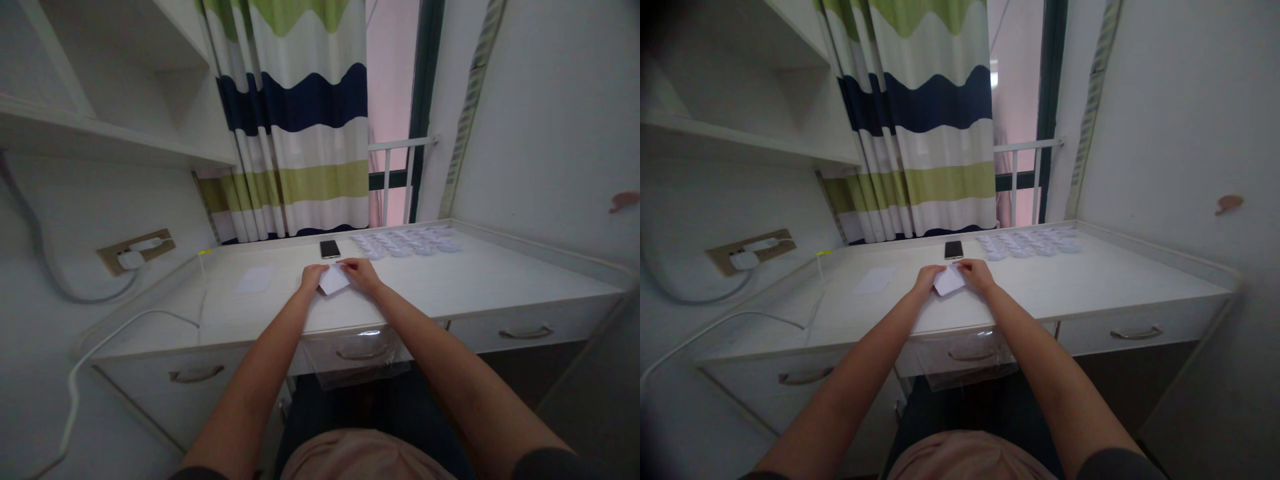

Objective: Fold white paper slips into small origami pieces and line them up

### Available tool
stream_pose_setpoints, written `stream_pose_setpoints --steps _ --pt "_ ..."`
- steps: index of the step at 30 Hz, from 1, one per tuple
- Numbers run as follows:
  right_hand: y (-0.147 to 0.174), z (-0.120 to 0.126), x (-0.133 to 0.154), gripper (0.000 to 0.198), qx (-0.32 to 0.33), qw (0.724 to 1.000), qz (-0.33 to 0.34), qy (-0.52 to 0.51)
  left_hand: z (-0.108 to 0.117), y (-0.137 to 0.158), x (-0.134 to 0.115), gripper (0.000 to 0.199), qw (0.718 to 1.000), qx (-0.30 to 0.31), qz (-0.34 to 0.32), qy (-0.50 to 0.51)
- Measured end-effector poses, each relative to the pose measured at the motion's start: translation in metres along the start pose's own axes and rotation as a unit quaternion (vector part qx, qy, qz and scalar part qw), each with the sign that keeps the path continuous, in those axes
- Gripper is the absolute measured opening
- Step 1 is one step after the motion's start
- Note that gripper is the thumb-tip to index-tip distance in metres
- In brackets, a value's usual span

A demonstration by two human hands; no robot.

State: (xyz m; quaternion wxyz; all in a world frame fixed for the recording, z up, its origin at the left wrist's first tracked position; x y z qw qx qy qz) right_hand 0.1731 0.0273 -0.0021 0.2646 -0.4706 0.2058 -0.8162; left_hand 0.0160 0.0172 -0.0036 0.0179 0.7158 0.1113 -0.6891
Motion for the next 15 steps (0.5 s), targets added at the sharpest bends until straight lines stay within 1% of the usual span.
stream_pose_setpoints --steps 4,8,11,15 --pt "0.003 0.002 0.012 0.028 0.011 0.992 0.042 0.117 0.001 -0.001 0.000 0.014 0.999 -0.015 0.027 0.037" --pt "0.008 0.002 0.024 0.031 0.046 0.973 0.109 0.197 0.001 -0.001 -0.001 0.016 0.996 -0.011 0.053 0.077" --pt "0.010 0.001 0.026 0.031 0.064 0.965 0.133 0.218 0.001 0.000 -0.003 0.015 0.991 -0.011 0.070 0.113" --pt "0.010 0.000 0.026 0.031 0.079 0.961 0.149 0.218 0.001 0.004 -0.007 0.014 0.986 -0.003 0.108 0.124"
Point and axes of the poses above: each hand's wrist, its own y-axis away from the middle knuckle, its own z-axis out of the back of the hand, x = y × z, the point moved 1 cm from there along -y, towards the middle knuckle
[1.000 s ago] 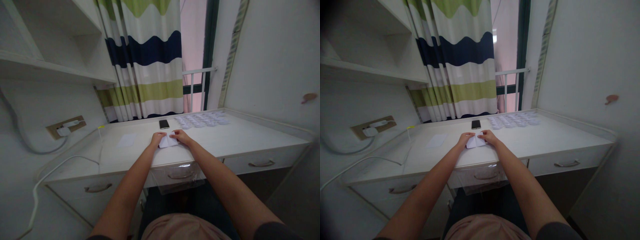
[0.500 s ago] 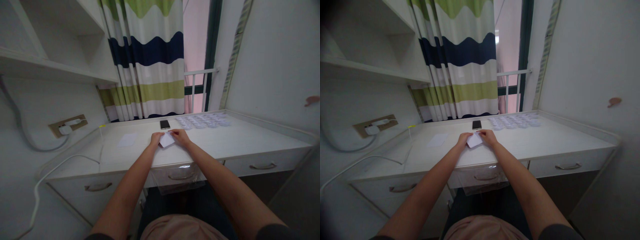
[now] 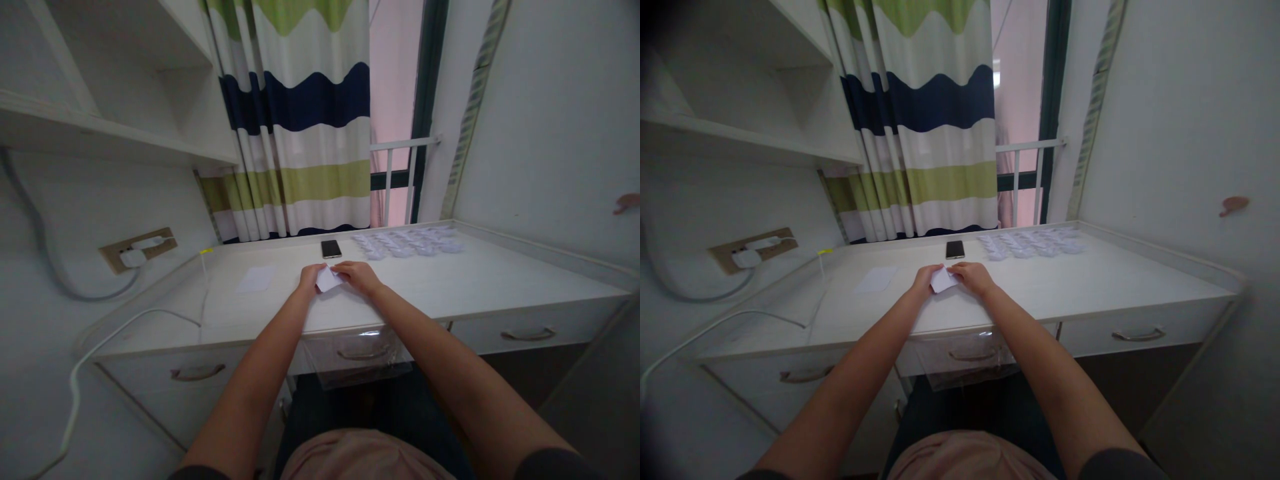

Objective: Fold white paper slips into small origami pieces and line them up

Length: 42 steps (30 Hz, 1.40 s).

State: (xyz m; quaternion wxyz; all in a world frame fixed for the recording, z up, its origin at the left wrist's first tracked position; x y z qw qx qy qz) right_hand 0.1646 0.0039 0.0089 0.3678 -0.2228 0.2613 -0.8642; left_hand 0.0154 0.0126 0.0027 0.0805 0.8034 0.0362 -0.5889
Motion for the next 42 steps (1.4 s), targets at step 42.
stream_pose_setpoints --steps 42 --pt "-0.006 -0.013 -0.027 0.031 -0.111 0.874 -0.197 -0.430 -0.007 0.010 0.005 0.035 0.983 0.095 -0.094 -0.122"
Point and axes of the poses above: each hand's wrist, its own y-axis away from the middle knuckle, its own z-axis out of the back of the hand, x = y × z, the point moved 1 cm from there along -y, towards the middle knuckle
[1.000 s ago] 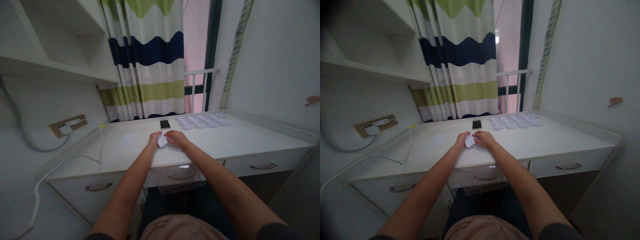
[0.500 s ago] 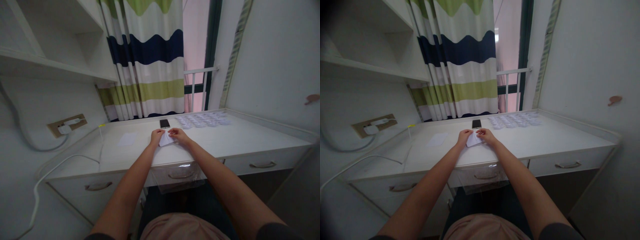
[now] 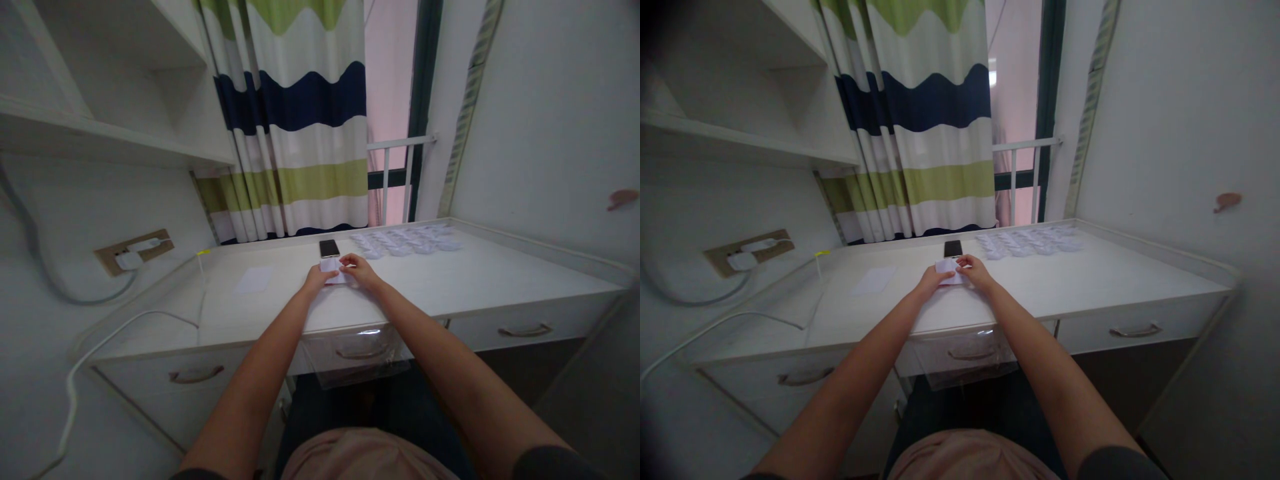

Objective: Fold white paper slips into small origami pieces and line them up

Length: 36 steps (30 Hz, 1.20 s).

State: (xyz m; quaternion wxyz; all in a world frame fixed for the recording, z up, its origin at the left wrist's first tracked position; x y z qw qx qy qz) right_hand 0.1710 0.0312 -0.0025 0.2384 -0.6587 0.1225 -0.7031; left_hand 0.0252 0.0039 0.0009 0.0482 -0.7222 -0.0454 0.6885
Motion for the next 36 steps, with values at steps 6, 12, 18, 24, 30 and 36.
stream_pose_setpoints --steps 6,12,18,24,30,36 --pt "0.0027 0.0004 0.0049 0.033 0.015 0.999 -0.033 0.004 -0.0003 0.0017 -0.0027 0.028 0.999 0.013 -0.014 -0.035" --pt "0.0030 0.0028 0.0088 0.030 0.001 1.000 -0.018 0.015 0.0000 0.0025 -0.0044 0.028 0.994 0.044 -0.042 -0.093" --pt "0.0017 0.0026 0.0070 0.029 0.000 1.000 -0.011 0.014 -0.0015 0.0020 -0.0041 0.031 0.993 0.064 -0.045 -0.089" --pt "0.0006 0.0030 0.0046 0.032 -0.013 1.000 -0.001 0.028 0.0000 -0.0003 -0.0026 0.034 0.990 0.079 -0.063 -0.100" --pt "-0.0002 0.0039 0.0039 0.034 -0.009 1.000 -0.007 0.022 0.0033 -0.0037 -0.0006 0.037 0.989 0.058 -0.072 -0.115" --pt "0.0013 0.0038 0.0053 0.034 -0.003 1.000 -0.002 0.023 0.0042 -0.0041 0.0015 0.038 0.991 0.038 -0.079 -0.103"
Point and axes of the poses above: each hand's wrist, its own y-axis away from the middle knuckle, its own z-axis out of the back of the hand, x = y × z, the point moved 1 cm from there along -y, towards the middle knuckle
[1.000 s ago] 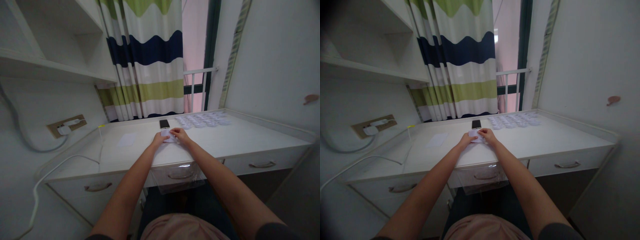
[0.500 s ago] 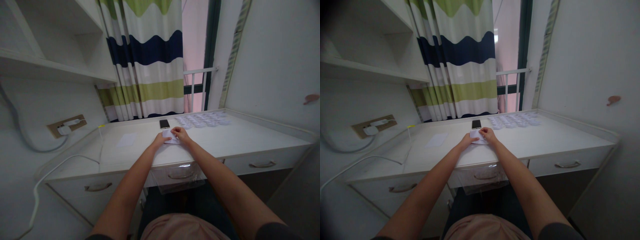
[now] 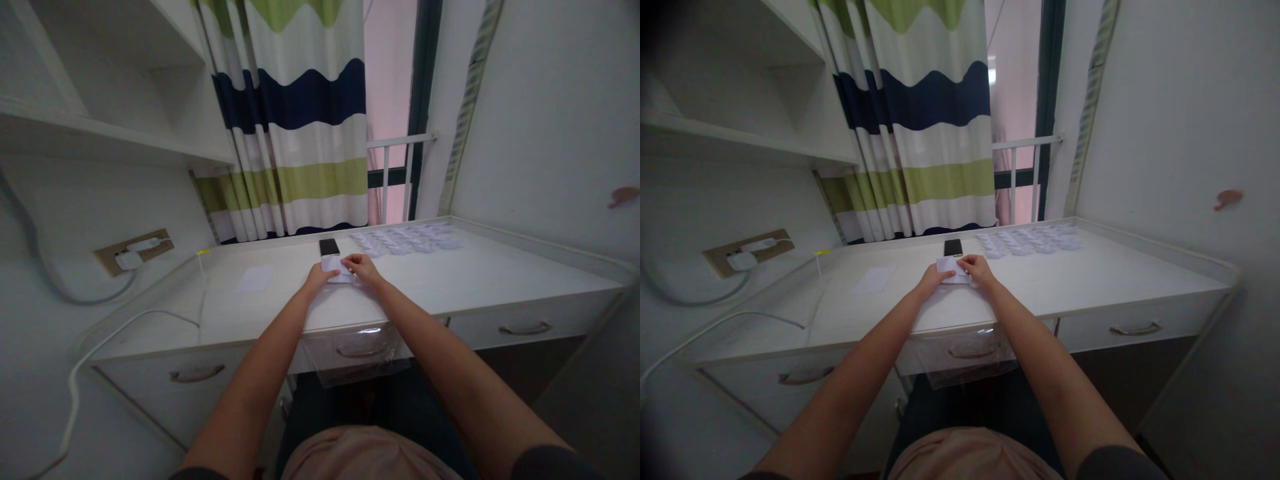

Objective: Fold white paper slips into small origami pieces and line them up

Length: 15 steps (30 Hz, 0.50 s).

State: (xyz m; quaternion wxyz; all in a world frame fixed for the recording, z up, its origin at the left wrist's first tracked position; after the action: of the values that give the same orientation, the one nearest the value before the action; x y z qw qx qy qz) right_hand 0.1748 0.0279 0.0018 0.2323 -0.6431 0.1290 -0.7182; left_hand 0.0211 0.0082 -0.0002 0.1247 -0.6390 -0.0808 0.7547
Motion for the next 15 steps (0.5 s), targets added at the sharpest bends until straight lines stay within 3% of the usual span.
stream_pose_setpoints --steps 15 --pt "-0.0021 0.0009 -0.0040 0.035 -0.009 1.000 -0.009 0.007 0.0018 -0.0033 0.0004 0.037 0.998 -0.060 0.008 0.025"
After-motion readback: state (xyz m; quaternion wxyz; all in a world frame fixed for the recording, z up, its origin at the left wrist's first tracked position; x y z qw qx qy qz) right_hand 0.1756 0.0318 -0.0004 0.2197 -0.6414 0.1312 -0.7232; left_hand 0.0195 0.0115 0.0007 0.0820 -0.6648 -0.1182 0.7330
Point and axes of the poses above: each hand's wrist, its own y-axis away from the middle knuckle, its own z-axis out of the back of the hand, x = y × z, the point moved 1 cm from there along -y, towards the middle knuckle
